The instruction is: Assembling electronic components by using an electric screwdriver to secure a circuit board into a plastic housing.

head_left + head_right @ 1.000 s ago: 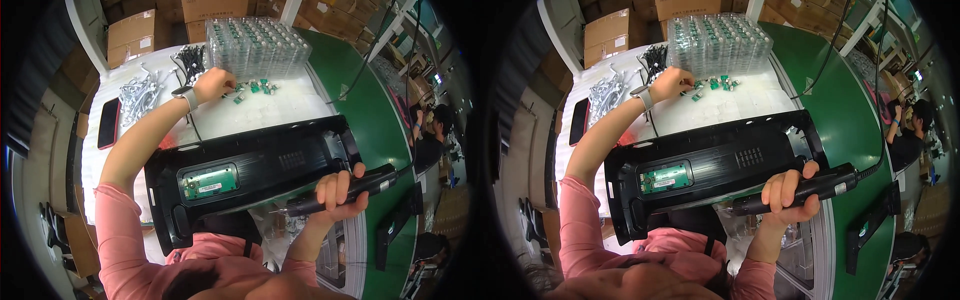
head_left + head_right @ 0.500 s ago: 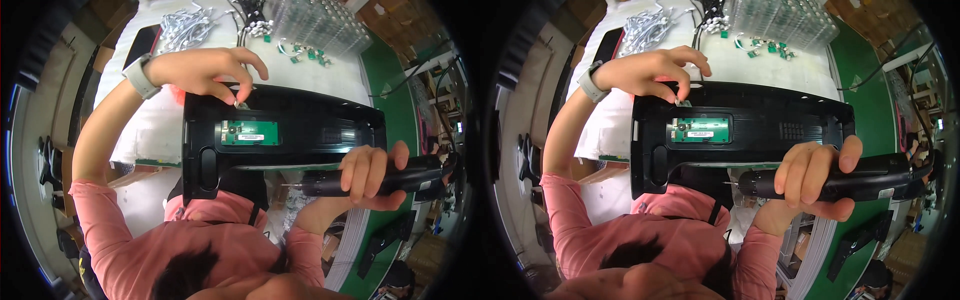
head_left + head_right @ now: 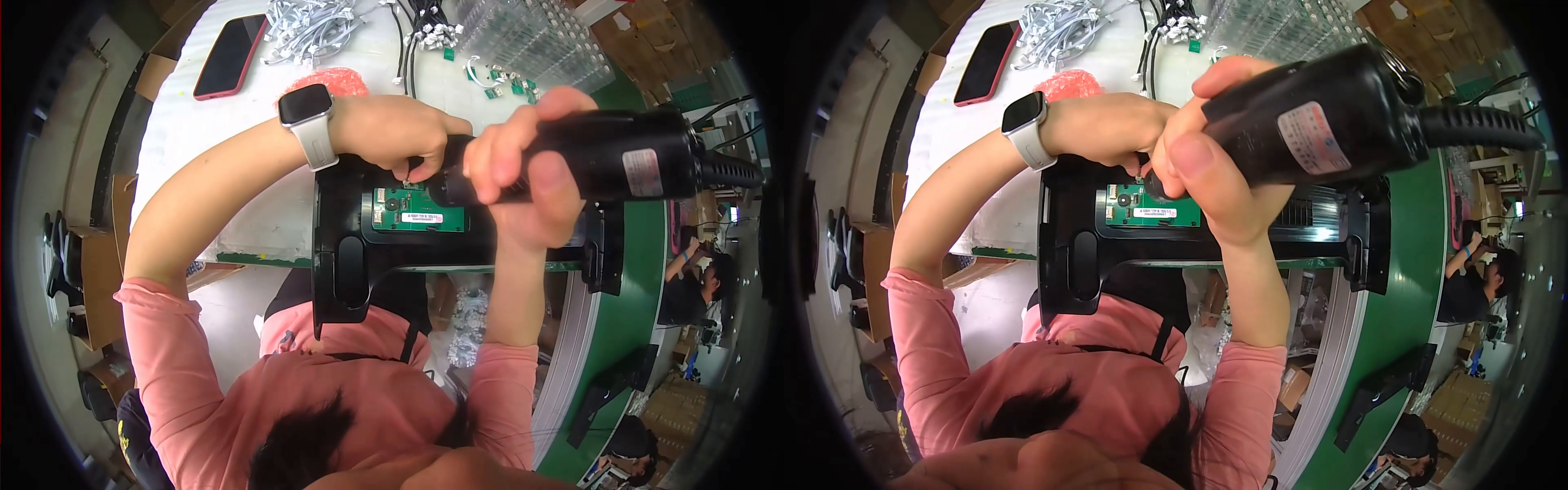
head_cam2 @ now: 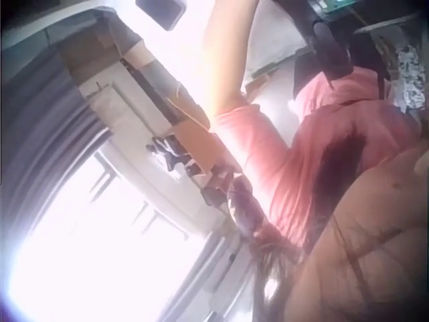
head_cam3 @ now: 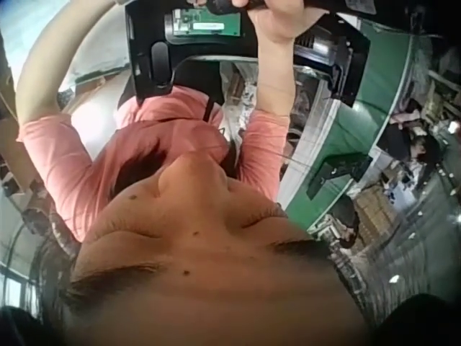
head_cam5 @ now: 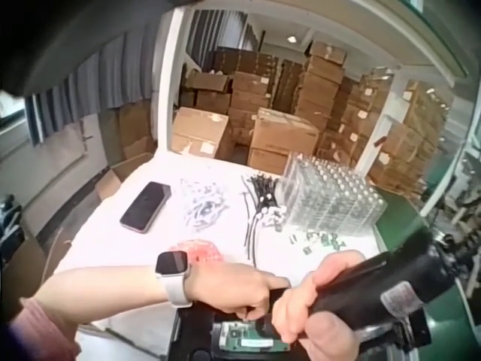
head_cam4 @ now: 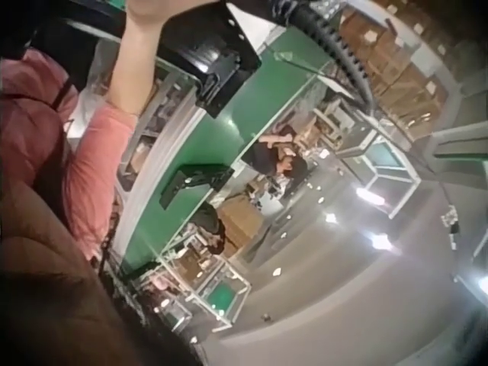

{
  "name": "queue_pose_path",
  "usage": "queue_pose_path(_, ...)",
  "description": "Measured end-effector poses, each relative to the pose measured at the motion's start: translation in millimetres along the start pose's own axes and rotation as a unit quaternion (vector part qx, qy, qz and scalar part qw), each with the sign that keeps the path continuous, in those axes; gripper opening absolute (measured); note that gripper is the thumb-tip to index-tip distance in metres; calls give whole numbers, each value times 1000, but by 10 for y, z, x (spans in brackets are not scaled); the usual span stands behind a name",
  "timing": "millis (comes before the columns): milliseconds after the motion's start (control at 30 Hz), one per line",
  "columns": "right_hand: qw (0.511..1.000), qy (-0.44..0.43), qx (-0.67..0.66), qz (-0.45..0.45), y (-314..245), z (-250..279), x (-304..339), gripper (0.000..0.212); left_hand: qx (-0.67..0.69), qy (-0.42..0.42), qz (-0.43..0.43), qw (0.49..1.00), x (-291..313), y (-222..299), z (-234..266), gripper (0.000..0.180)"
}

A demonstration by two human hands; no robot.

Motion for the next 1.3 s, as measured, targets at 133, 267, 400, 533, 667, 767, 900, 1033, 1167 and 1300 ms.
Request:
queue_pose_path(133,1000,-18,-14,-3,133,-49,-42,46,81,27,14,996,23,-23,18,12)
queue_pose_path(267,999,-35,-12,0,247,-53,-32,46,126,43,45,990,22,-25,60,18)
queue_pose_path(400,999,-34,-15,4,274,-61,-25,47,116,55,17,992,52,10,88,25)
queue_pose_path(533,999,-35,-35,-1,274,-59,-25,48,64,49,10,997,46,14,84,29)
queue_pose_path(667,999,-36,-28,-3,274,-66,-39,48,57,52,19,997,63,2,81,31)
queue_pose_path(767,999,-42,-19,-3,273,-70,-48,49,78,57,18,995,70,16,93,31)
queue_pose_path(900,999,-45,-19,-6,273,-70,-36,49,99,58,21,993,72,15,90,31)
queue_pose_path(1033,998,-45,-35,-4,286,-73,-32,48,90,57,15,994,71,-16,71,35)
queue_pose_path(1167,999,-40,-21,-5,301,-73,-26,46,81,71,9,994,72,-8,74,40)
queue_pose_path(1300,998,-19,66,-3,315,-99,-65,41,52,68,-32,996,88,-1,88,47)
Point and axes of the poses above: each hand's wrist, its own x-axis away from the middle knuckle, its own z-axis out of the back of the hand, y = z × x, the point moved 6 cm from there along -x, towards the middle knuckle, and after that the axes turned 14 degrees about x, right-handed, at the moved point
